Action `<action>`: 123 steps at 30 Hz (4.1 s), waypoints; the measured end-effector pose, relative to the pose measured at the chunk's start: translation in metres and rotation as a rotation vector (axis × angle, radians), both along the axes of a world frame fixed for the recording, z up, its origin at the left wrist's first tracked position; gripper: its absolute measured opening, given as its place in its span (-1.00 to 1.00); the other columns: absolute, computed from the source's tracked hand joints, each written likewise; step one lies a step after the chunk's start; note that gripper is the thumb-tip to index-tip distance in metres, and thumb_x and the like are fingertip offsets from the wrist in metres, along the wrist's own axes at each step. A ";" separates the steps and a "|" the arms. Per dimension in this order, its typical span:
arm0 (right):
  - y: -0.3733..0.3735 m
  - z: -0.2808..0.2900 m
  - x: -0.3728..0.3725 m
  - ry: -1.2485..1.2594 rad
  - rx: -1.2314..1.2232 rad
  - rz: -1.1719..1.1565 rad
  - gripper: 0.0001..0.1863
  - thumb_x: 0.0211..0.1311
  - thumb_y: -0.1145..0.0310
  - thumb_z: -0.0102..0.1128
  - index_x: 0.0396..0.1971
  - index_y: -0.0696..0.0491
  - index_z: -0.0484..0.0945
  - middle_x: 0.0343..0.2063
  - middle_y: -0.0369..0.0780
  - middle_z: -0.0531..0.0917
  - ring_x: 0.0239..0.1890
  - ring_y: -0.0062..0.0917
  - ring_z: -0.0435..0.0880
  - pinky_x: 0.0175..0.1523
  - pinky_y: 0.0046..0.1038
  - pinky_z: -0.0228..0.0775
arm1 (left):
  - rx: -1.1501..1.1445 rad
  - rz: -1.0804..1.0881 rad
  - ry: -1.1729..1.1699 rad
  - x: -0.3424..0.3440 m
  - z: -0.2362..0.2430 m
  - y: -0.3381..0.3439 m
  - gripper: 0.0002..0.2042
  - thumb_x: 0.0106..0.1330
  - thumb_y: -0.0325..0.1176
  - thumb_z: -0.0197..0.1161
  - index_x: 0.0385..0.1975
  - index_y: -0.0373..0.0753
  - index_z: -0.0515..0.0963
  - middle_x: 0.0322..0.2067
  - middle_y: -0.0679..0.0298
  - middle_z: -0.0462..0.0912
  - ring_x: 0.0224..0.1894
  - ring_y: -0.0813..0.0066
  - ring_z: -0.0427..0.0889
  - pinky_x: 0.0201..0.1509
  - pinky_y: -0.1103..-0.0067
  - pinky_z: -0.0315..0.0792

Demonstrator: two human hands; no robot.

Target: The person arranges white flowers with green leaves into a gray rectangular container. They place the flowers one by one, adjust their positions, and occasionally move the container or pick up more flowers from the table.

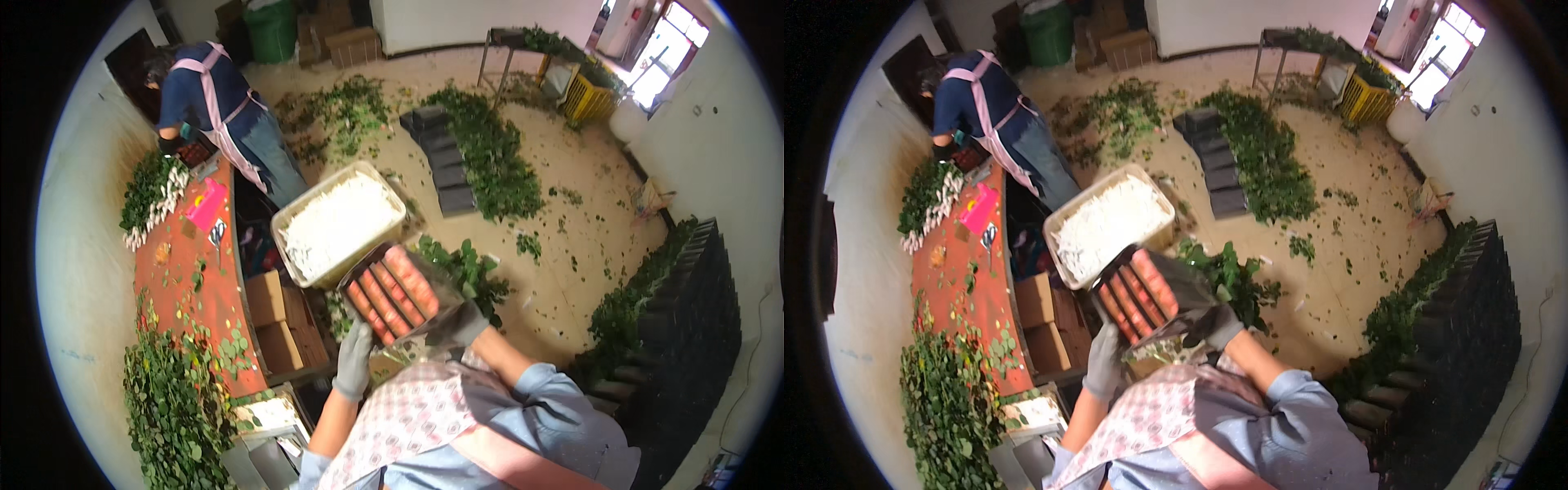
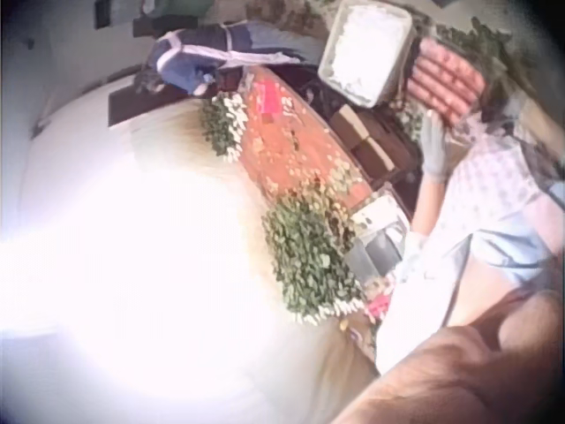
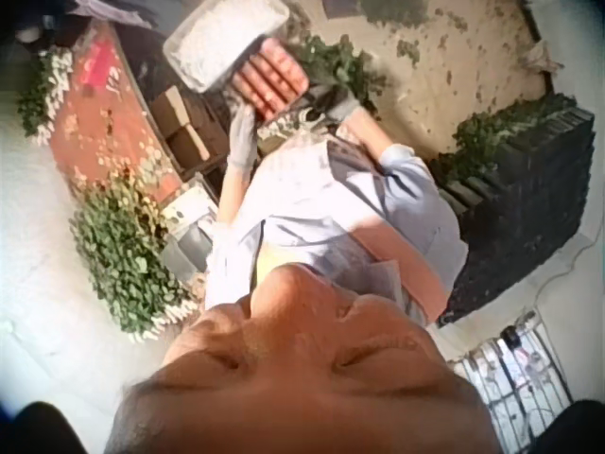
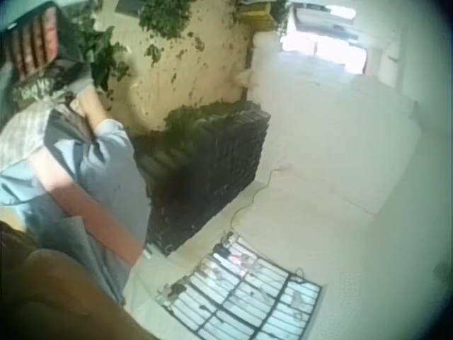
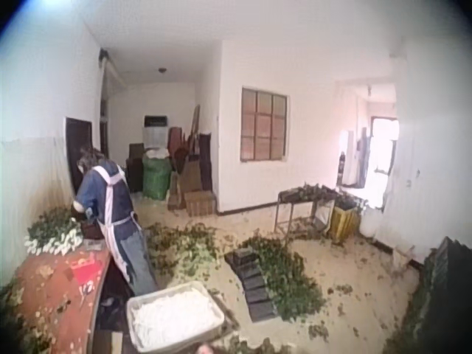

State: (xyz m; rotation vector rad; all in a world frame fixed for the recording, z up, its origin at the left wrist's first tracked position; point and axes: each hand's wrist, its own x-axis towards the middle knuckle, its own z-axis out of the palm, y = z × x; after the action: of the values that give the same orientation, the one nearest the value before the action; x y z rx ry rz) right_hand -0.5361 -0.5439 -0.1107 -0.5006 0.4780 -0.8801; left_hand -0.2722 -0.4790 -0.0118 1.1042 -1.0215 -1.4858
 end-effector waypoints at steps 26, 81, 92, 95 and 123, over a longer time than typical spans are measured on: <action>-0.168 -0.099 -0.218 1.328 -0.868 -0.102 -0.46 0.58 0.16 -0.15 0.44 0.04 0.33 0.41 -0.22 0.45 0.42 -0.34 0.42 0.48 -0.31 0.28 | 0.256 -0.503 -0.083 -0.189 -0.065 -0.253 -0.62 0.52 -0.46 0.16 0.28 -0.38 0.44 0.06 0.29 0.65 0.03 0.61 0.52 0.19 0.61 0.42; -0.367 -0.210 -0.383 1.687 -0.192 0.692 -0.49 0.05 -0.01 0.32 -0.16 0.10 0.77 -0.16 0.06 0.75 -0.05 -0.04 0.74 0.02 -0.10 0.52 | 0.740 -0.165 -0.738 -0.132 -0.301 -0.249 -0.58 0.35 -0.10 0.29 0.02 -0.30 0.67 -0.12 -0.06 0.77 -0.06 0.08 0.76 0.04 0.35 0.58; -0.414 -0.215 -0.395 1.658 -0.364 0.706 -0.49 0.03 -0.01 0.32 -0.16 0.09 0.78 -0.17 0.08 0.75 -0.10 -0.02 0.75 -0.01 -0.11 0.53 | 0.783 -0.138 -0.777 -0.157 -0.287 -0.272 -0.54 0.30 -0.02 0.30 0.03 -0.24 0.68 -0.08 -0.04 0.76 -0.03 0.05 0.75 0.06 0.31 0.58; -0.448 -0.220 -0.398 1.620 -0.485 0.710 -0.49 0.02 -0.01 0.32 -0.16 0.08 0.78 -0.17 0.08 0.75 -0.11 -0.02 0.75 -0.01 -0.11 0.53 | 0.784 -0.094 -0.767 -0.195 -0.282 -0.275 -0.53 0.29 0.01 0.30 0.03 -0.22 0.68 -0.07 -0.03 0.76 -0.03 0.04 0.75 0.07 0.30 0.58; -0.451 -0.192 -0.373 1.420 -0.263 1.043 -0.71 0.34 0.17 0.18 -0.18 0.08 0.69 -0.26 -0.10 0.75 -0.36 -0.30 0.71 -0.23 -0.24 0.57 | 0.884 0.479 -0.526 -0.500 -0.318 0.043 -0.37 0.35 0.28 0.15 0.16 -0.10 0.65 0.07 0.01 0.72 0.13 0.06 0.69 0.22 0.34 0.50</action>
State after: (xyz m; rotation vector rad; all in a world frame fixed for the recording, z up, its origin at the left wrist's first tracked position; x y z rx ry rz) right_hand -0.9090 -0.9950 -0.3027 -1.4372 1.2089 0.5768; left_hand -0.7723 -0.4357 -0.3293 2.2708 -0.3193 -1.2676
